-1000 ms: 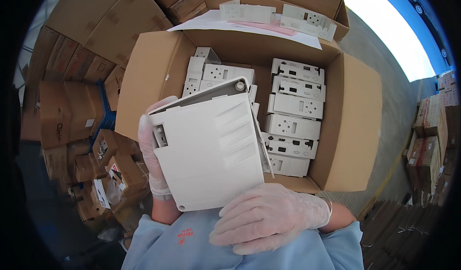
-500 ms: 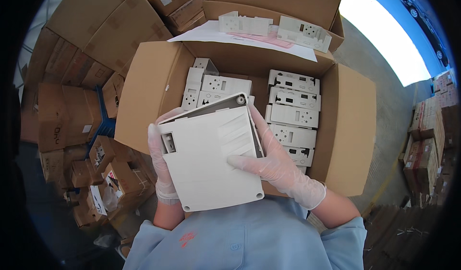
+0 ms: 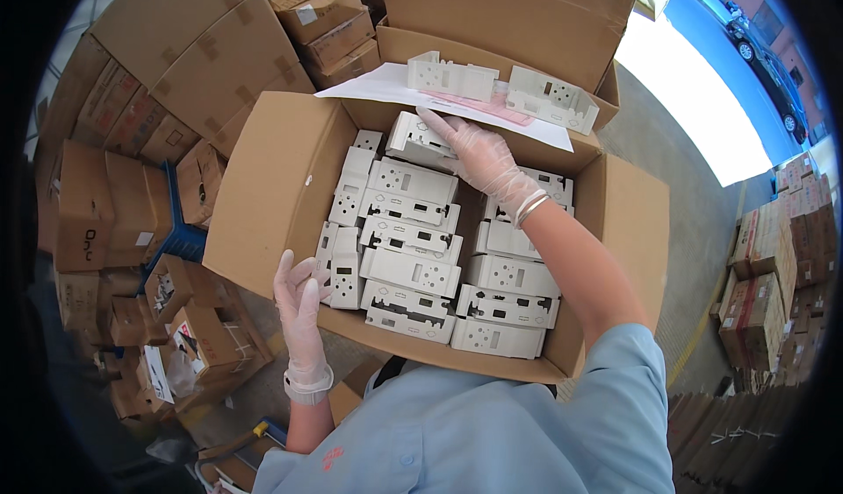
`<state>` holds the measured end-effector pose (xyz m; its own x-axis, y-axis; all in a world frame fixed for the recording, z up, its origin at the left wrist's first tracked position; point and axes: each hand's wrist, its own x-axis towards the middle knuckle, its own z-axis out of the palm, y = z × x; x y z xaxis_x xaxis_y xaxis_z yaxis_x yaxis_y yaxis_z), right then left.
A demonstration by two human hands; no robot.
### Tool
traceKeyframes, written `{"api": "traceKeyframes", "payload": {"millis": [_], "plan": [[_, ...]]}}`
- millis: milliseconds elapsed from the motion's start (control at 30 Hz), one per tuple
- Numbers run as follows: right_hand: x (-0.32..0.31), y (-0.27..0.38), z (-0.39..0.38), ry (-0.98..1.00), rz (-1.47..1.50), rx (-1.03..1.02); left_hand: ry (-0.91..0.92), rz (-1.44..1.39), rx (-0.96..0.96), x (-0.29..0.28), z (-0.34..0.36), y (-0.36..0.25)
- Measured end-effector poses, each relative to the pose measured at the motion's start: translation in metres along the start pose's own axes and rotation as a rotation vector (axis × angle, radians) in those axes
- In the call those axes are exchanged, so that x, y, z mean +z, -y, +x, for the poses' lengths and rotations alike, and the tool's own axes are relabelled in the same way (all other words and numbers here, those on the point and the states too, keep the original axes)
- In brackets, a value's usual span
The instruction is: The person picks up white plastic electrical component housings from a cardboard box, turns them over to view different sides, and places them back into the box. The person repeats this process for multiple items.
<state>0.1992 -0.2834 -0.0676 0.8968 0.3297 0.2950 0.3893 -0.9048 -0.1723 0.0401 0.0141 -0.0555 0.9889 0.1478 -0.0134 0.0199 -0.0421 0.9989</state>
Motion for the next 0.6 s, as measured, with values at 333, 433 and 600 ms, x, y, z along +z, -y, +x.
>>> {"api": "traceKeyframes", "payload": {"millis": [333, 433, 600], "plan": [[0.070, -0.008, 0.007, 0.258, -0.441, 0.029, 0.015, -0.045, -0.057, -0.016, -0.008, 0.006], [0.078, -0.024, -0.008, 0.173, -0.452, -0.066, -0.029, -0.024, -0.089, -0.025, -0.016, 0.006], [0.067, -0.037, -0.028, -0.047, -0.361, -0.199, 0.012, 0.049, -0.080, -0.029, -0.025, 0.005]]}}
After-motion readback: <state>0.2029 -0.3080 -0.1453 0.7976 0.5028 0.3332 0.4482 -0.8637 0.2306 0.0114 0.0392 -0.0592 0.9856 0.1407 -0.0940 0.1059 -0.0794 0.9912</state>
